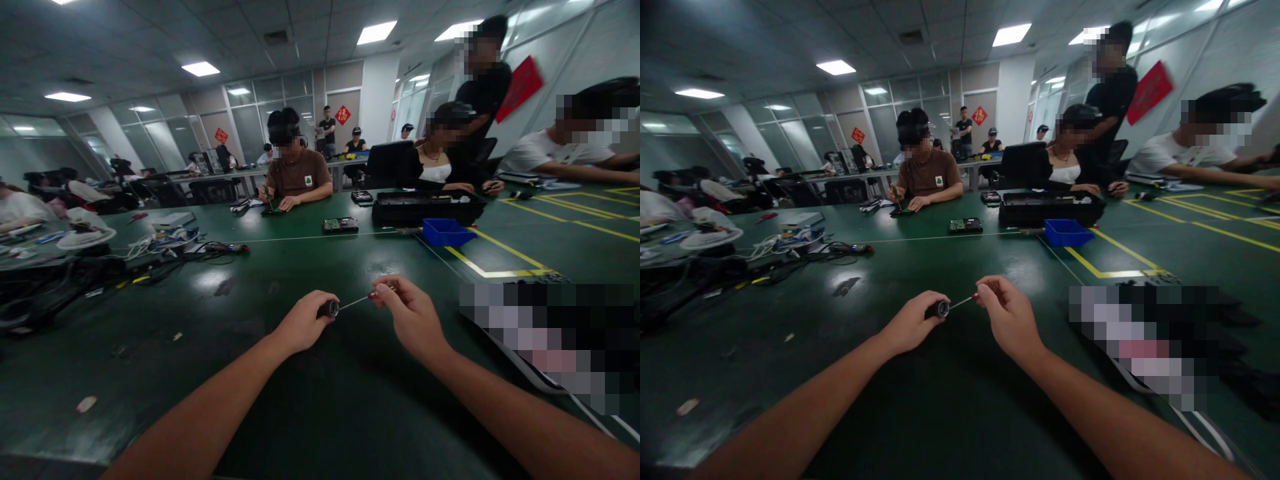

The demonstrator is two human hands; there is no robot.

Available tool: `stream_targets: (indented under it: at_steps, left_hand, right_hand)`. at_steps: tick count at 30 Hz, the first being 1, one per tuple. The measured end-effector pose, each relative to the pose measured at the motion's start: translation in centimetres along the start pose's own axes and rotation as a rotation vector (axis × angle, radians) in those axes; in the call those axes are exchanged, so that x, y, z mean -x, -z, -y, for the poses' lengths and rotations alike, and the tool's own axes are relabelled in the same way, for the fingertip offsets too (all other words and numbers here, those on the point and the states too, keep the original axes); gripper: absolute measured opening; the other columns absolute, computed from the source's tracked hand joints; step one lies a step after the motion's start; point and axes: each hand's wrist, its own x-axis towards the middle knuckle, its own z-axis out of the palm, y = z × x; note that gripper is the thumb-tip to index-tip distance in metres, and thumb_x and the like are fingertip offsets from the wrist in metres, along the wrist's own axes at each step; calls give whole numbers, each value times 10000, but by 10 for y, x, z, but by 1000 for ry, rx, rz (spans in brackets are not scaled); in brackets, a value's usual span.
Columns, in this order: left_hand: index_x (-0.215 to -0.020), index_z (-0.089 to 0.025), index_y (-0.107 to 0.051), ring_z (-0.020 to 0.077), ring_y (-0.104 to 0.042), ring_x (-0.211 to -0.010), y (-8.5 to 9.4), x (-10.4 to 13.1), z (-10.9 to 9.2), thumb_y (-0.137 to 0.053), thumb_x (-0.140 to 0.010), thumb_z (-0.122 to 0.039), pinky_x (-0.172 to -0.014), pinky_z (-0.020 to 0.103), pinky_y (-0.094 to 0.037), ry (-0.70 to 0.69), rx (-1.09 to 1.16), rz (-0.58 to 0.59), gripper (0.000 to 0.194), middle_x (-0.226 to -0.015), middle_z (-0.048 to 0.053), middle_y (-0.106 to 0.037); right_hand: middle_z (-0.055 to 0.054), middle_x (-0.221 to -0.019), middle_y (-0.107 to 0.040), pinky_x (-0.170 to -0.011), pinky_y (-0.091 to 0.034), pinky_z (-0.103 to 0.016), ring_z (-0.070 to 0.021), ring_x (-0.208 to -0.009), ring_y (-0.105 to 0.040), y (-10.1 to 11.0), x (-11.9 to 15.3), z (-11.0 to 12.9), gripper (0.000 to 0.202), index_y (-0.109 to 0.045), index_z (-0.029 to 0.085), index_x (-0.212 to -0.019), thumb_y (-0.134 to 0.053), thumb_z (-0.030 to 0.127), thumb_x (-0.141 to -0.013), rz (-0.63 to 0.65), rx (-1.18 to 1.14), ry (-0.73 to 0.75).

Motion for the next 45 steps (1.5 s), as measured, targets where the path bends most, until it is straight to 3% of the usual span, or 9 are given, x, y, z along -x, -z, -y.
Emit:
stream_targets:
  at_steps: [13,22,29,39,45]
  left_hand:
    - [-1201,-266,-631,233,-583,-1096,0,0,-7,-654,-865,-222,-1000,410,-448,34,31,-42,340,-1180,36,-648]
    - [-1269,-269,-605,228,-567,-1183,2,0,-6,-645,-880,-243,-1074,409,-418,27,75,-60,393,-1269,30,-633]
    - [-1294,-271,-591,235,-581,-1152,2,-1,-4,-644,-881,-275,-1050,406,-436,23,74,-63,416,-1249,36,-644]
    - [-1294,-287,-594,234,-571,-1115,3,0,-3,-637,-896,-267,-1004,399,-427,-7,-19,-86,401,-1226,27,-648]
    - [-1285,-272,-596,229,-575,-1076,7,-1,-4,-628,-903,-260,-986,393,-429,3,-59,-93,383,-1183,30,-657]
  right_hand:
    - [-62,-861,-727,-751,-558,-375,-214,-799,-693,0,0,-1,255,-655,208,-979,-602,443,-895,25,-18,-6]
    - [-63,-828,-717,-727,-546,-380,-217,-768,-682,2,-2,0,259,-654,198,-952,-590,444,-900,14,28,7]
    - [-63,-799,-706,-708,-535,-369,-210,-732,-662,0,-4,-3,296,-643,196,-927,-590,485,-888,-44,29,-10]
    - [4,-560,-585,-492,-377,-298,-164,-511,-535,6,-3,6,412,-647,210,-713,-601,591,-863,0,309,-61]
    - [-42,-849,-718,-684,-481,-340,-212,-765,-658,4,-1,2,231,-682,218,-940,-569,419,-916,116,289,83]
